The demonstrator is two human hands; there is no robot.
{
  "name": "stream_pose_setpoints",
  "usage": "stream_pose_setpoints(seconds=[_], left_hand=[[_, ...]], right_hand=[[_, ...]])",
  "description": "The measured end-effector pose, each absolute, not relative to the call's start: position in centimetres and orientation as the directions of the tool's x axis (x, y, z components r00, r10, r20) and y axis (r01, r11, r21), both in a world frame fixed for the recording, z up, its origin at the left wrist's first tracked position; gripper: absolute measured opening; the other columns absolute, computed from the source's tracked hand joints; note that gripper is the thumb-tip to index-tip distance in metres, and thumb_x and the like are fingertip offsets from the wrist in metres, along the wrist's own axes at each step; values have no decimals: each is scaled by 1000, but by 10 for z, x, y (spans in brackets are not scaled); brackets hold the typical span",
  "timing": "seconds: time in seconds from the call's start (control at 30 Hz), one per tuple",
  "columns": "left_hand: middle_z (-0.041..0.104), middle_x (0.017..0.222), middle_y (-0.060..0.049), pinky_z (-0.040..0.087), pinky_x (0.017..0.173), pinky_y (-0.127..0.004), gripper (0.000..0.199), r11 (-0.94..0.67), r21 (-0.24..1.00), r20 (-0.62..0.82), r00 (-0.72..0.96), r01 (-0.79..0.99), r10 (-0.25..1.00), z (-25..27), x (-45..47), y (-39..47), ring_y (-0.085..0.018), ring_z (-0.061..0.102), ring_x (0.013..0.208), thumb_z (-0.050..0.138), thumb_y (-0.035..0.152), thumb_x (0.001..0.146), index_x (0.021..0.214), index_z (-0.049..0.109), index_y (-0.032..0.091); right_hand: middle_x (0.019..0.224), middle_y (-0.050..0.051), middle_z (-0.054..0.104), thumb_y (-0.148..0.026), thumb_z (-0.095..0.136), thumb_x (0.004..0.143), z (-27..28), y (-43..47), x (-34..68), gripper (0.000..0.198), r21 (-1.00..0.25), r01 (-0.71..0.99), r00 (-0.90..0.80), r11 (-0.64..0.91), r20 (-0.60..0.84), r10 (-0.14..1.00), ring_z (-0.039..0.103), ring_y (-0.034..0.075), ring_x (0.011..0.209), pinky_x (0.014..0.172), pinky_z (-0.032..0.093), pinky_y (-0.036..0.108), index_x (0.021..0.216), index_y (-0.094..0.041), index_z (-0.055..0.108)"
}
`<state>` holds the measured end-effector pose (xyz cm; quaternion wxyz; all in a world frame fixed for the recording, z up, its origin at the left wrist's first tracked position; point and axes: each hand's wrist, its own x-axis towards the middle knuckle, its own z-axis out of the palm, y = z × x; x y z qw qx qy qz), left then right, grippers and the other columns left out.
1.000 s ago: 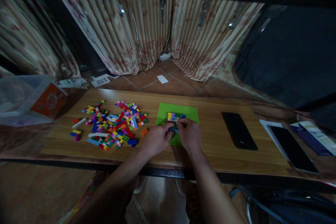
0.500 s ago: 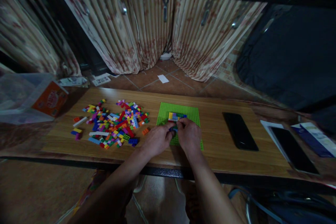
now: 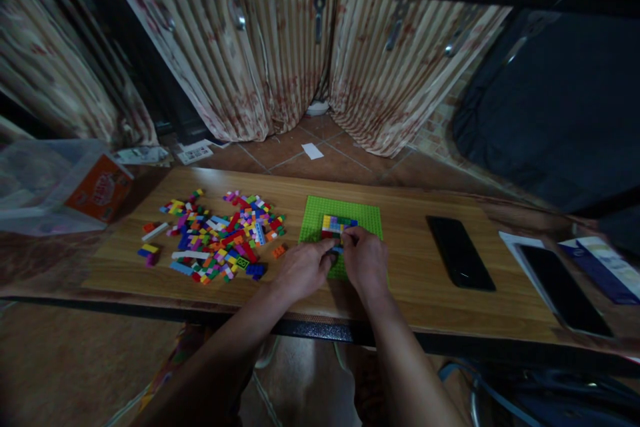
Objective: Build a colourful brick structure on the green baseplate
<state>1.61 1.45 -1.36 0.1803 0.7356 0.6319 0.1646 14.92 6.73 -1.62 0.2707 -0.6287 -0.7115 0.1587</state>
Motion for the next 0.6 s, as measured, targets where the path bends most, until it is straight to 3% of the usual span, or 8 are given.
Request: stream_pose_setpoints(seconds=[0.37, 0.6], left_hand=[[73, 104, -6, 54, 88, -34, 42, -122, 430, -12, 140, 894, 990, -12, 20, 12, -21, 69, 96, 41, 25, 95, 136, 50, 27], [73, 101, -8, 54, 86, -35, 43, -93, 440, -10, 109, 893, 994, -13, 18, 13, -22, 69, 94, 41, 30, 96, 138, 48, 23]], right_hand=[[85, 10, 75, -26, 49, 84, -17, 65, 146, 25, -543, 820, -61, 179, 228, 972, 67, 22, 75, 68, 44, 31, 82, -18, 73], [82, 8, 74, -32, 55, 79, -21, 74, 162, 22, -638, 760, -16, 123, 170, 985, 64, 21, 69, 67, 46, 32, 82, -18, 72]])
